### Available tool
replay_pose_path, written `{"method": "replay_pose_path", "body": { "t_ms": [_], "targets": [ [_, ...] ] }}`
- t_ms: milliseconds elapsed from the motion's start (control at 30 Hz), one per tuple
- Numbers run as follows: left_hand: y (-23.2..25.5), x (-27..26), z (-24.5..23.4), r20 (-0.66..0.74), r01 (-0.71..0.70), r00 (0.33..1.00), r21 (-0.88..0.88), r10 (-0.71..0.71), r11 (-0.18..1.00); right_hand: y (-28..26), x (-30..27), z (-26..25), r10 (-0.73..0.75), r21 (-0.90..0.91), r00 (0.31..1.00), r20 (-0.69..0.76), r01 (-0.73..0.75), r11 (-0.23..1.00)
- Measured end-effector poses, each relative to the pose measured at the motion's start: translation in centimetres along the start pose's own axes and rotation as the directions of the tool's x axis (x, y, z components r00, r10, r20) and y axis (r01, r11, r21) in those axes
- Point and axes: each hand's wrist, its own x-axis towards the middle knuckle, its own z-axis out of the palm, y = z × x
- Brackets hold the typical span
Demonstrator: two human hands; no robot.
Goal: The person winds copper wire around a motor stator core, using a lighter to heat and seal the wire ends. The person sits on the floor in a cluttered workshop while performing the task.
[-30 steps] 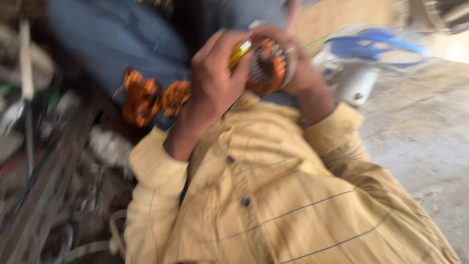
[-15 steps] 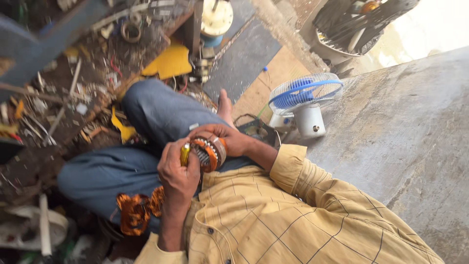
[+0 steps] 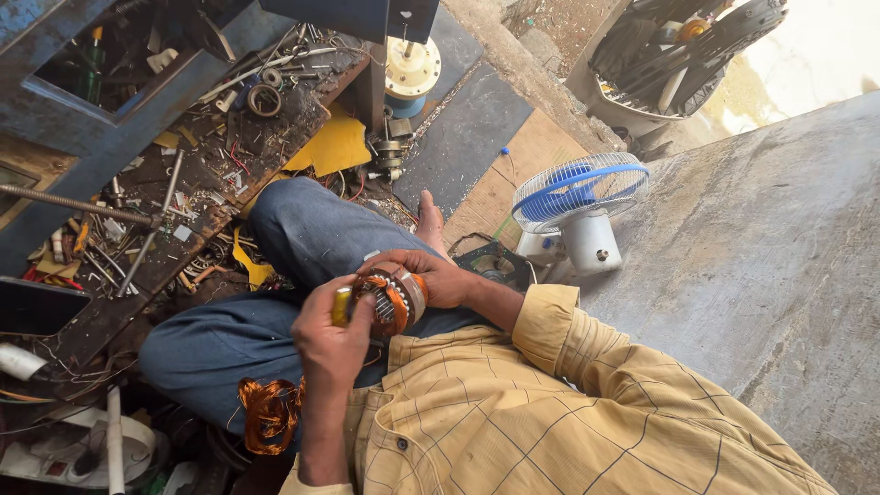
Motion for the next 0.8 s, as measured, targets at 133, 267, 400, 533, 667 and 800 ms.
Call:
{"method": "replay_pose_path", "body": {
  "t_ms": [133,267,400,533,667,800],
  "targets": [
    [-2.3,-1.1,-2.4,-0.174,0.217,0.95,-0.233,-0.26,0.948,0.2,-0.2,-0.2,0.011,-0.033,1.0,-0.001,-0.011,0.999],
    [-3.0,-1.6,-5.5,-0.282,-0.121,0.959,-0.374,0.012,0.92,0.2,0.0,-0.2,0.008,-0.028,1.0,0.015,-0.007,1.0],
    [-0.7,-2.1,-7.3,-0.302,-0.037,0.944,-0.496,-0.133,0.868,0.1,0.2,-0.1,0.0,-0.051,1.0,0.008,0.0,0.999],
    [1.0,-2.0,-6.7,-0.179,-0.068,0.973,-0.825,-0.145,0.561,0.3,0.1,-0.4,-0.021,-0.039,1.0,0.012,0.021,0.999],
    [2.4,-1.8,-6.2,-0.058,0.069,0.979,-0.813,-0.197,0.579,0.4,0.1,-0.4,-0.003,0.045,1.0,0.015,0.002,0.999],
    [3.0,-1.9,-5.3,-0.053,0.154,0.972,-0.588,-0.228,0.794,0.4,0.1,-0.5,-0.004,0.062,1.0,0.02,0.003,0.998]
  ]
}}
